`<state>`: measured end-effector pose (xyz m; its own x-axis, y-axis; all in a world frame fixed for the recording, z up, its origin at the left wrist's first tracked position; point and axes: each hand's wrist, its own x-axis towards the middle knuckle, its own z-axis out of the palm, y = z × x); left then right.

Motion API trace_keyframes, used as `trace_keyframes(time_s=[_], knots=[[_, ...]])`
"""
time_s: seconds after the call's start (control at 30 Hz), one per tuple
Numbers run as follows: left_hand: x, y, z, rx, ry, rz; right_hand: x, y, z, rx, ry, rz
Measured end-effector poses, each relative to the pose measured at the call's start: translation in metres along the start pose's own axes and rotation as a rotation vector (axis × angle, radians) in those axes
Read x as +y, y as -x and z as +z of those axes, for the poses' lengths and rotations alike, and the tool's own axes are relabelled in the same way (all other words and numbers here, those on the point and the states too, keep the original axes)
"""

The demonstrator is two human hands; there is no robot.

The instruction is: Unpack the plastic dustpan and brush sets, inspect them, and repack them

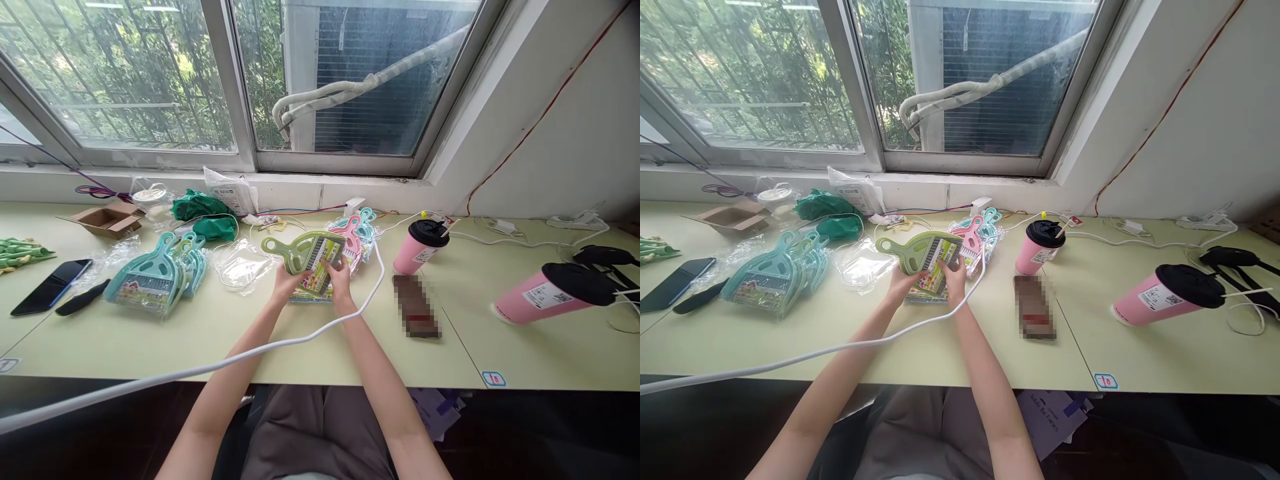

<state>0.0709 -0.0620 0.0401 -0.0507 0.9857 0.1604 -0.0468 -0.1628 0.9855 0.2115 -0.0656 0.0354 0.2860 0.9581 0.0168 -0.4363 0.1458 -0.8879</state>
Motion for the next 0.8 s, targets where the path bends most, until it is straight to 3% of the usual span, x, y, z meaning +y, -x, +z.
trace_keyframes(time_s=[0.13, 0.27, 0.47, 0.7, 0.8], knots=[[0.0, 0.002, 0.003, 0.051, 0.012, 0.003, 0.004, 0.001, -0.002, -0.169, -0.087, 0.093], [-0.002, 0.002, 0.003, 0.04, 0.009, -0.04, 0.011, -0.003, -0.008, -0.223, -0.074, 0.209], [-0.006, -0.001, -0.002, -0.012, 0.048, -0.031, 0.014, -0.008, -0.014, -0.244, -0.064, 0.216], [-0.009, -0.005, -0.008, -0.075, -0.054, 0.027, 0.014, -0.007, -0.015, -0.223, -0.096, 0.253], [-0.008, -0.014, -0.023, 0.022, -0.112, 0.107, 0.013, -0.009, -0.015, -0.161, -0.113, 0.247]])
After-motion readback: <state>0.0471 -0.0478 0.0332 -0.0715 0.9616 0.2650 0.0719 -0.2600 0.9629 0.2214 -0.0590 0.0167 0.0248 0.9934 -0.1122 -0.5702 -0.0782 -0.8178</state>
